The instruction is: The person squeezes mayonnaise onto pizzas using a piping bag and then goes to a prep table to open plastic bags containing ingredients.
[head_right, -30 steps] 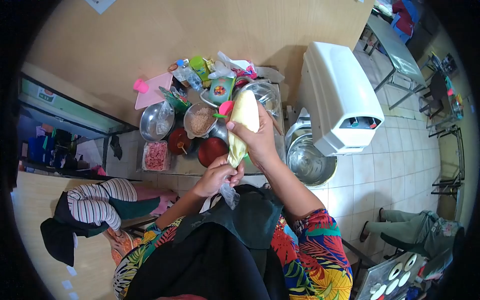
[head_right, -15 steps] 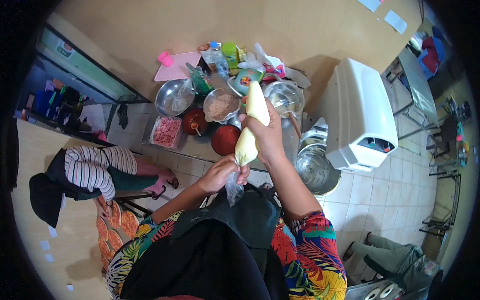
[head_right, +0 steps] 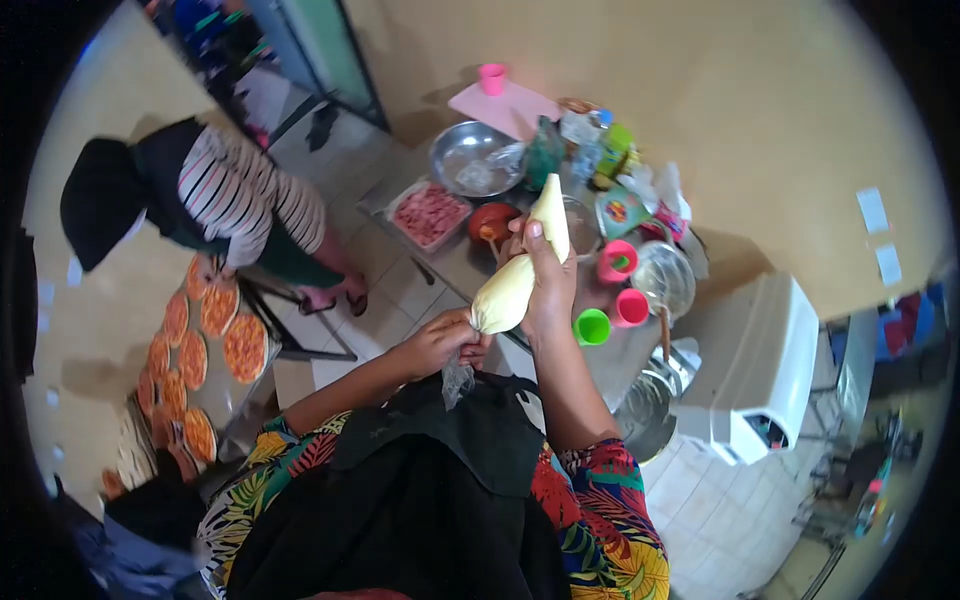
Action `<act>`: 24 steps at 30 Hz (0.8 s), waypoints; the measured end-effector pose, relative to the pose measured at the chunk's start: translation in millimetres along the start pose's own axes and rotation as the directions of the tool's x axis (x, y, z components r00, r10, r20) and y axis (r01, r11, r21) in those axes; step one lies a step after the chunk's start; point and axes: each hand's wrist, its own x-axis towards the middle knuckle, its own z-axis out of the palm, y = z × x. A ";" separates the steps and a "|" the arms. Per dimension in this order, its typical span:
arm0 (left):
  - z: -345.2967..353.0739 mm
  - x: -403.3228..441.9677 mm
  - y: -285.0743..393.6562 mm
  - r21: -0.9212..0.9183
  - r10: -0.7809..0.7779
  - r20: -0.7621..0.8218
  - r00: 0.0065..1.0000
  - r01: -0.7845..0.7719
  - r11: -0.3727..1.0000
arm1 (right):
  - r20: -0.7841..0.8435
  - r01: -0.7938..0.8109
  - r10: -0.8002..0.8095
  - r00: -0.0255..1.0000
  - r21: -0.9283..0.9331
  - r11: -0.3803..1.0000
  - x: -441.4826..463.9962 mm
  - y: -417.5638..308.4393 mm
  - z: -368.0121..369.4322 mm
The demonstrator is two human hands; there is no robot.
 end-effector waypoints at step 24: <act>-28.9 -106.6 -142.0 -0.617 -0.188 -0.786 0.589 -0.770 0.165 | 0.202 -0.918 0.899 -0.388 -0.167 -0.359 -75.7 238.6 -44.8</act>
